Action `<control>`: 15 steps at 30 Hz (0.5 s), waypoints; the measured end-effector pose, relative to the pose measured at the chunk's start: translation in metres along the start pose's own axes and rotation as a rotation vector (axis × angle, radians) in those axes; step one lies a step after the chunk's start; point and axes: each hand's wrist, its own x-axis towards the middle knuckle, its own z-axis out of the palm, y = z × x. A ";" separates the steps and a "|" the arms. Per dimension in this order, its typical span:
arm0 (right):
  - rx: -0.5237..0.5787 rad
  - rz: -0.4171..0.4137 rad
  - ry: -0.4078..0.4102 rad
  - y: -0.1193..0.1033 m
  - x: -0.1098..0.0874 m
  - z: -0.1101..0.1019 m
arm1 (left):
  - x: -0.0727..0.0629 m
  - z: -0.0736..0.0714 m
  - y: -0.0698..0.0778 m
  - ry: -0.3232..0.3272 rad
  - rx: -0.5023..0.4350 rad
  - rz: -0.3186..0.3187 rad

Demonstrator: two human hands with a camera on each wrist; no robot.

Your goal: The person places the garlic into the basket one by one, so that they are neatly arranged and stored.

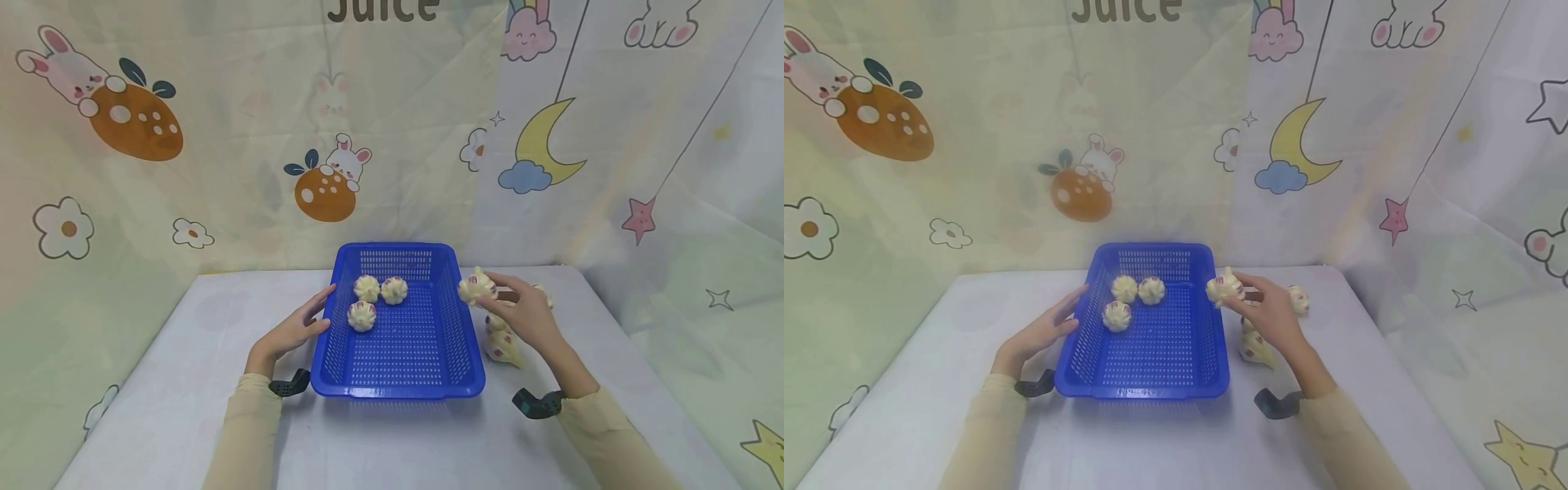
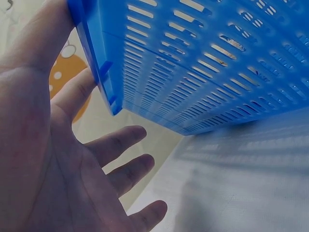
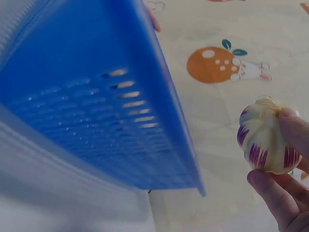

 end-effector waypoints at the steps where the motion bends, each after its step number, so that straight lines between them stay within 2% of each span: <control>1: 0.001 -0.003 -0.005 -0.004 0.003 0.001 | 0.000 0.000 0.000 0.000 -0.002 -0.001; 8: -0.025 -0.031 -0.041 -0.024 0.021 0.009 | 0.000 0.000 0.000 0.000 -0.004 0.001; 15: -0.038 0.001 -0.090 -0.036 0.037 0.023 | 0.002 -0.001 -0.003 -0.001 0.010 -0.019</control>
